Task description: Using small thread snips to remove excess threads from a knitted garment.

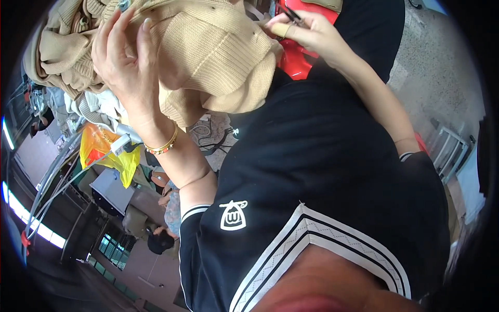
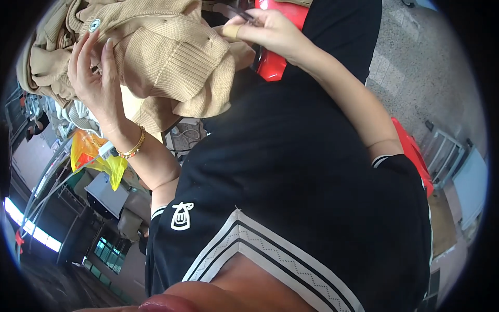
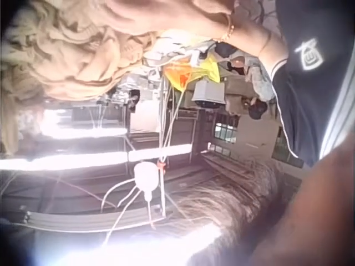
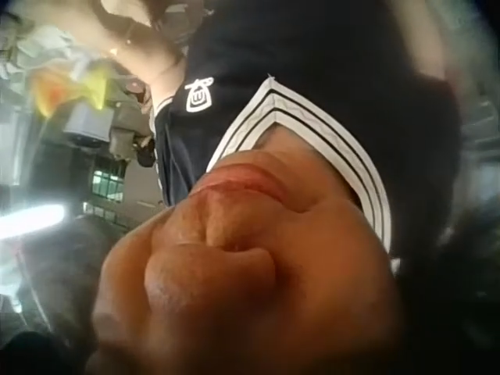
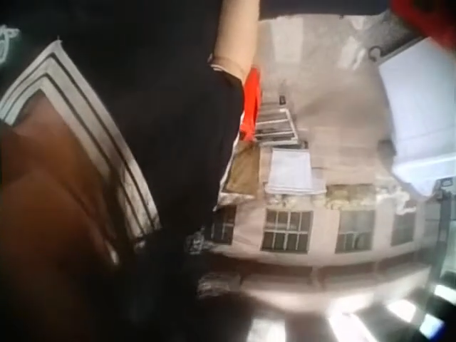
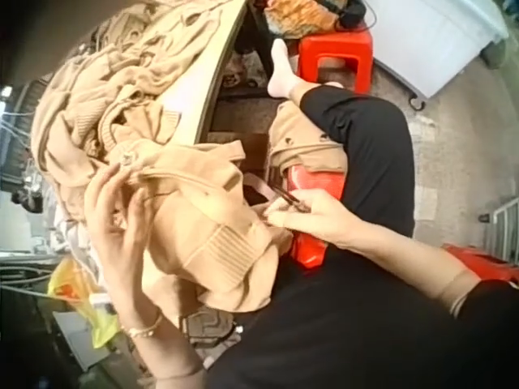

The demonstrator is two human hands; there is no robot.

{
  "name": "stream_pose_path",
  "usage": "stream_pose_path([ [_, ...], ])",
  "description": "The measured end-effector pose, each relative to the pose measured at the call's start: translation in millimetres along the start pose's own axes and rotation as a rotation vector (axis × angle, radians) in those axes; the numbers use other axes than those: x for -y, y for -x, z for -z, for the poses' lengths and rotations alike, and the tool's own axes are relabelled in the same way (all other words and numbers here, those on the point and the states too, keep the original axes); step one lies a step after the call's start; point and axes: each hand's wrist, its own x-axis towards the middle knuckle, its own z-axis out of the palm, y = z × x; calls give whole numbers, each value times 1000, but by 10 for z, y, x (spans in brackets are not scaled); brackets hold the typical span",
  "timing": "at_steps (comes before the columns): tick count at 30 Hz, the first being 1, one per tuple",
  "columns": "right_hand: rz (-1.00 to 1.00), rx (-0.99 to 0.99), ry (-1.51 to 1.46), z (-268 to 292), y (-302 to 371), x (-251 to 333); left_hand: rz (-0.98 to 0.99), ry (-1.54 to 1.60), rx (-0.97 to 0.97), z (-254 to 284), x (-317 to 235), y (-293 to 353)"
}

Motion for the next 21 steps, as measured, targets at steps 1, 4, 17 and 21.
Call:
stream_pose_path([
  [1,28,72,-23,-31,9,-44,-2,-14,-5,33,28,10],
  [4,-40,111,106,-93,17,7,165,47,40,-42,237,58],
  [17,108,56,35,532,-2,241,794,730,170,-264,210,458],
  [21,-172,-193,-309,684,25,-16,812,384,204,-381,0,591],
])
